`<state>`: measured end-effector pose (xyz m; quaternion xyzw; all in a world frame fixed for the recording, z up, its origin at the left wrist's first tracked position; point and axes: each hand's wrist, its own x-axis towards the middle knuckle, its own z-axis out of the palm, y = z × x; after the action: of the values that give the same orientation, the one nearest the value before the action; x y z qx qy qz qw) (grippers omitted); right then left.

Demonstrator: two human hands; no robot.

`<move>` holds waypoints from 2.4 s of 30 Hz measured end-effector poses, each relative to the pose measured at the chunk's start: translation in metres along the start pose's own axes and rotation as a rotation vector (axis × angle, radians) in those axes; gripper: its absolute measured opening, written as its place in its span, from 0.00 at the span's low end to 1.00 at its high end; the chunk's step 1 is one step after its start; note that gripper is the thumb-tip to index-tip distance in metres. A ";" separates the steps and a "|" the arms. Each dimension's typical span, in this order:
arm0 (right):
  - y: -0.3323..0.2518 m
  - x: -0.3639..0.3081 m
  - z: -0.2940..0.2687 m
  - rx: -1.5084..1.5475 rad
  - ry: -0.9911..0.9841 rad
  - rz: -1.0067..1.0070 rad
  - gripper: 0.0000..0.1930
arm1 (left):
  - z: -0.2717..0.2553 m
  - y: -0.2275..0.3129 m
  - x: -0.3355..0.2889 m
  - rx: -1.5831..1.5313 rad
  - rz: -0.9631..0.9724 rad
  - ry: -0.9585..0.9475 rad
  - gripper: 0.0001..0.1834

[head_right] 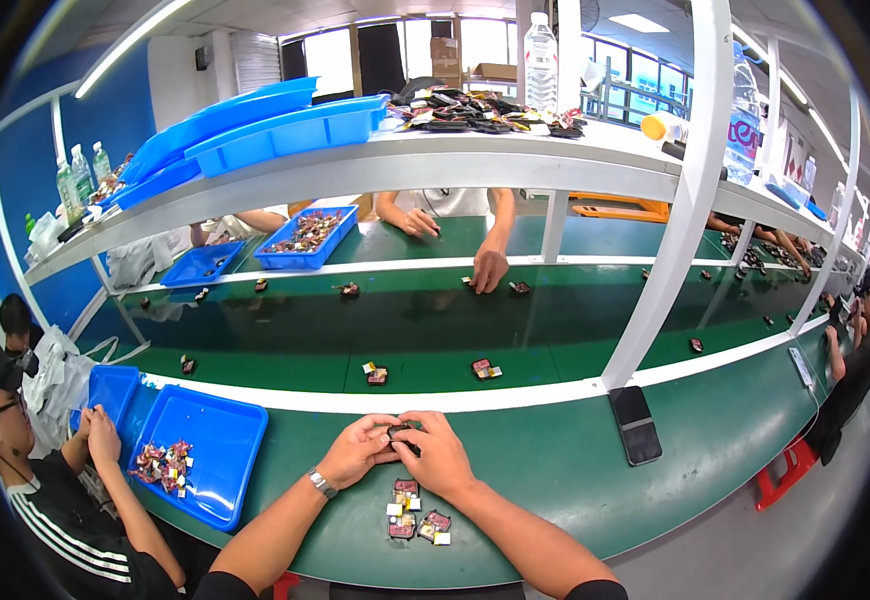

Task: Sorting small decorative pins or charms into categories from a conveyor belt and into blue trays.

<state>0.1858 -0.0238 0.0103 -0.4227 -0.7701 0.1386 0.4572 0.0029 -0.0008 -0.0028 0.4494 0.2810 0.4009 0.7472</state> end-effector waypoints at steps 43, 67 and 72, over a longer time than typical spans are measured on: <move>-0.002 0.006 0.002 -0.064 0.156 -0.049 0.08 | 0.009 0.001 0.001 -0.013 0.048 0.060 0.15; -0.004 0.006 0.004 -0.211 0.175 -0.192 0.08 | 0.005 -0.001 0.001 -0.046 0.017 0.079 0.14; 0.001 0.004 0.008 -0.244 0.168 -0.240 0.09 | 0.006 -0.003 0.000 -0.013 0.005 0.120 0.13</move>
<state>0.1789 -0.0187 0.0070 -0.3902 -0.7852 -0.0473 0.4785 0.0088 -0.0045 -0.0023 0.4203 0.3216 0.4309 0.7309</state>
